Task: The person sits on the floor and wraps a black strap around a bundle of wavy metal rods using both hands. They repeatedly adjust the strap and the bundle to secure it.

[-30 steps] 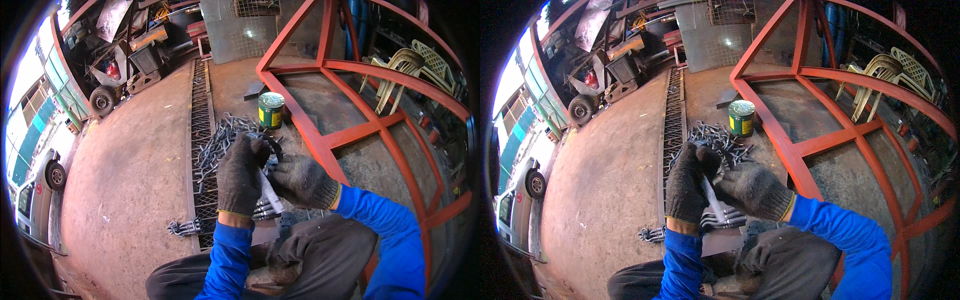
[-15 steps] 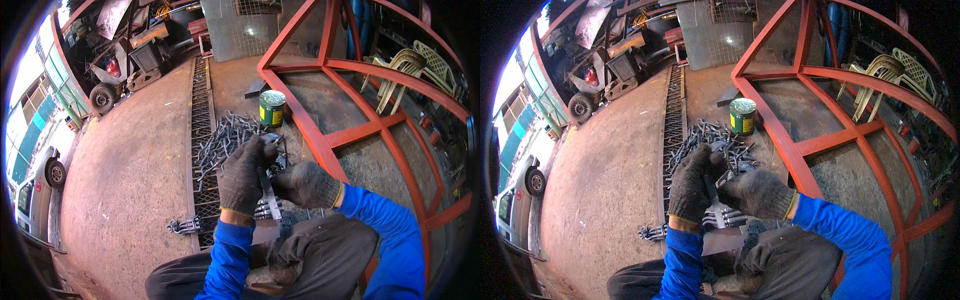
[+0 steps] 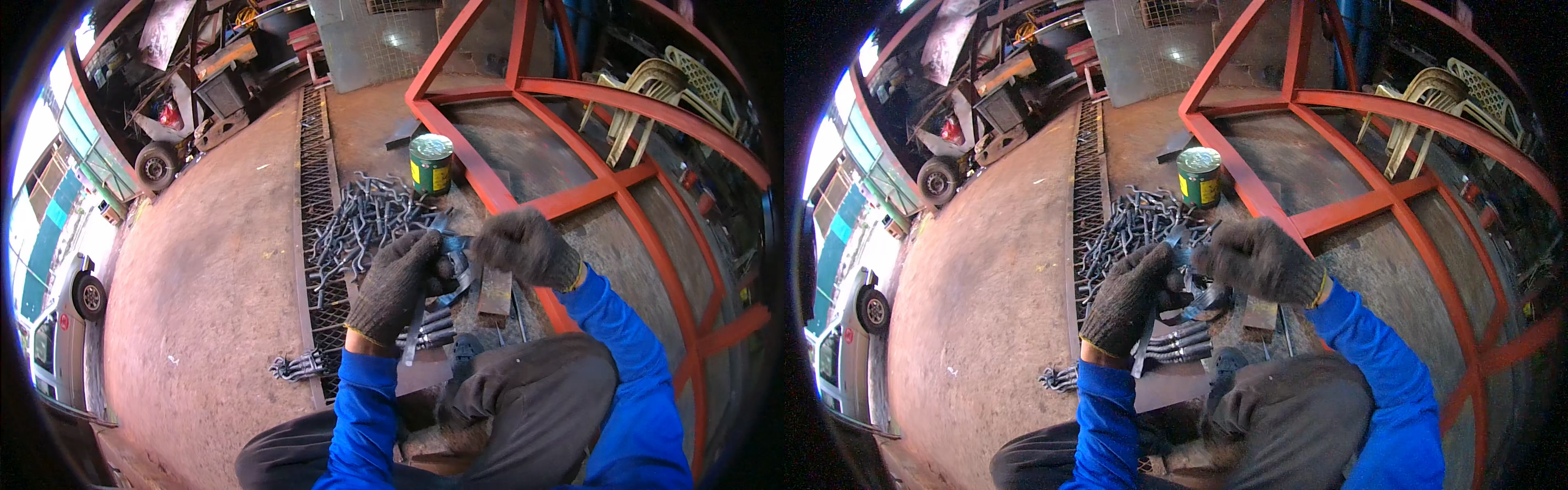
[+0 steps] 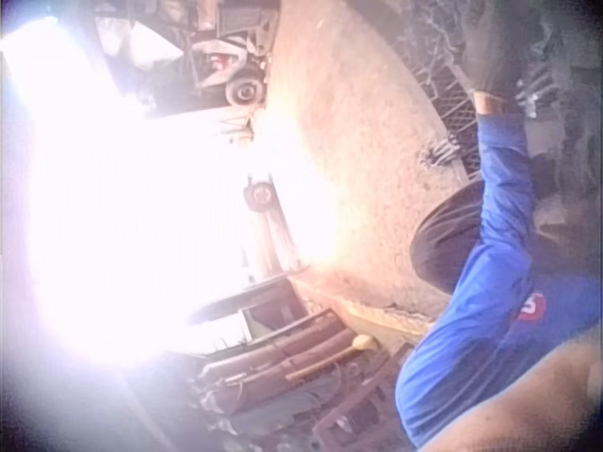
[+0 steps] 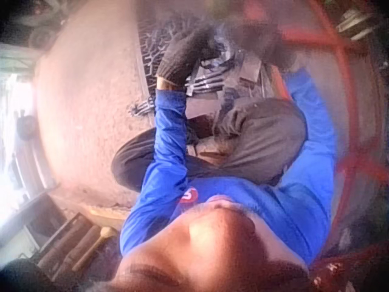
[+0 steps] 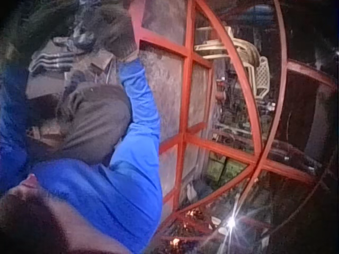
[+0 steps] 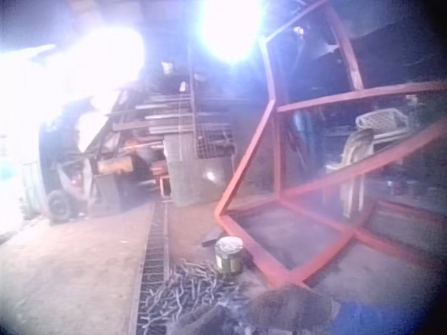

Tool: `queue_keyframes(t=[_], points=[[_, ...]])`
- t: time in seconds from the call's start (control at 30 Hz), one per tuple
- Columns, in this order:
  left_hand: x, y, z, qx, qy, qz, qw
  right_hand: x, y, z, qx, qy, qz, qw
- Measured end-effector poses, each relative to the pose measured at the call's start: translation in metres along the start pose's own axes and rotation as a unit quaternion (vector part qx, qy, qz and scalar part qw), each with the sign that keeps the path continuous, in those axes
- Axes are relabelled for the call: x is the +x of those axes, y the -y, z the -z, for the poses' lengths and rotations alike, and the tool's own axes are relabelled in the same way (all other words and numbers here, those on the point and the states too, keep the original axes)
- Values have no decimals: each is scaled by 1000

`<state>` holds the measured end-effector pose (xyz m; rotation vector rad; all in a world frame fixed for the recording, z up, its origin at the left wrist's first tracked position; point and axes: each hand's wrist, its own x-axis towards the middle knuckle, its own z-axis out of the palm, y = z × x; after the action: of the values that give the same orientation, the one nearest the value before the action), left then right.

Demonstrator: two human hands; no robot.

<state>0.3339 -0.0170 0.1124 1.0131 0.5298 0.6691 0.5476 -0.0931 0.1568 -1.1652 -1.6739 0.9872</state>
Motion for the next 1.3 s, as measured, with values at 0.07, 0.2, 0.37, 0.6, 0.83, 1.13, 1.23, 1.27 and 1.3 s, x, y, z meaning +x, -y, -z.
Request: queue_keyframes(t=[0.07,0.2,0.37,0.6,0.83,1.13,1.23,1.27,1.3], points=[[-2,-4,-4,40,28,29,998,-2,1,8,70,-78,31,994],[-18,-24,-12,106,112,48,987,7,-1,7,-70,-114,115,984],[-31,-32,-12,267,161,39,949,2,7,-1,-138,111,20,984],[-30,-31,-8,480,1,-116,870,2,4,-2,-251,14,-14,968],[-31,-42,22,342,46,-74,936,5,0,3,-189,-36,0,981],[-20,-27,21,311,4,-173,935,5,22,-3,-210,-32,-40,976],[-22,-31,26,328,11,-144,933,5,7,4,-166,-61,-17,984],[-22,-32,30,347,17,-131,928,4,6,6,-127,-75,-28,989],[-22,-33,33,365,23,-119,923,2,5,9,-88,-89,-39,991]])
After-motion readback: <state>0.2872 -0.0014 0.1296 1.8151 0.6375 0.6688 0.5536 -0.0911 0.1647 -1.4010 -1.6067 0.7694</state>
